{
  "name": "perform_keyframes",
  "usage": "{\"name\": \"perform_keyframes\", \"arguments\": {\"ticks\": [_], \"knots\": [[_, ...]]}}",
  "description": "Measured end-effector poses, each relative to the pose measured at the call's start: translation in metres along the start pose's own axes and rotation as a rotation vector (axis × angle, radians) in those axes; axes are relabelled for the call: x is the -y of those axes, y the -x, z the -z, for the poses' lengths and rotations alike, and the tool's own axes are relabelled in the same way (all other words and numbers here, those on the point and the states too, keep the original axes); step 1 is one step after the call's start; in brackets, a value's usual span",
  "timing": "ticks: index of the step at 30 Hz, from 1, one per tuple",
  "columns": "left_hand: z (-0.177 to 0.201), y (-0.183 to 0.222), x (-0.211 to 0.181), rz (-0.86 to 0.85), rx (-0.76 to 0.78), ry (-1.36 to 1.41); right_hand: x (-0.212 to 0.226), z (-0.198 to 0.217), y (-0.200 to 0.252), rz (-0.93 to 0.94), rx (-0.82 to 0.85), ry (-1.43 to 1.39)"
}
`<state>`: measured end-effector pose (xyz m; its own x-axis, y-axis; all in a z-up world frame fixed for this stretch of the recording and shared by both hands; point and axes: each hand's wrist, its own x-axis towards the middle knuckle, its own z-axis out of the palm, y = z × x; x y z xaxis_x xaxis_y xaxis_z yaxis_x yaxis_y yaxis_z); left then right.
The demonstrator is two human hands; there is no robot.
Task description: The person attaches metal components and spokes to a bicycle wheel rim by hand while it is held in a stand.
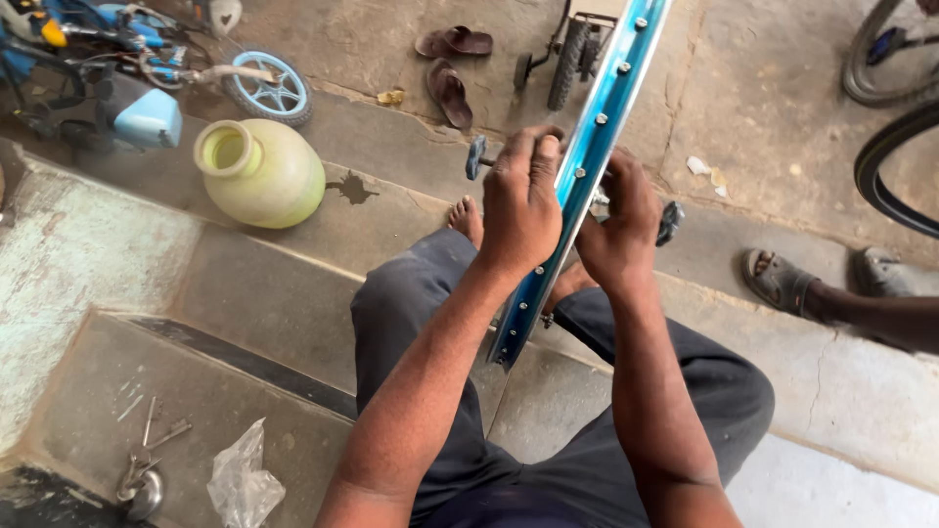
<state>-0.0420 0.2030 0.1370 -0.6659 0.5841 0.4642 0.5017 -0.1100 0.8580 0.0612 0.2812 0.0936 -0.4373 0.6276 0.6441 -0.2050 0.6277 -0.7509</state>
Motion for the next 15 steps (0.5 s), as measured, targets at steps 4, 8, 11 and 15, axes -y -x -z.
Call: {"name": "perform_keyframes", "arguments": {"ticks": [4, 8, 11, 15], "knots": [[-0.002, 0.005, 0.003, 0.041, 0.017, 0.01, -0.026, -0.02, -0.012, 0.287, -0.236, 0.434], [0.0, 0.007, -0.001, 0.036, 0.008, -0.066, -0.033, -0.026, -0.015, 0.499, -0.331, 0.4], [0.0, 0.006, 0.0, -0.037, -0.009, -0.102, -0.025, -0.033, -0.009, 0.145, -0.337, 0.306], [-0.003, -0.002, -0.001, -0.063, -0.021, -0.097, -0.013, -0.002, 0.002, -0.041, -0.003, -0.434]]}}
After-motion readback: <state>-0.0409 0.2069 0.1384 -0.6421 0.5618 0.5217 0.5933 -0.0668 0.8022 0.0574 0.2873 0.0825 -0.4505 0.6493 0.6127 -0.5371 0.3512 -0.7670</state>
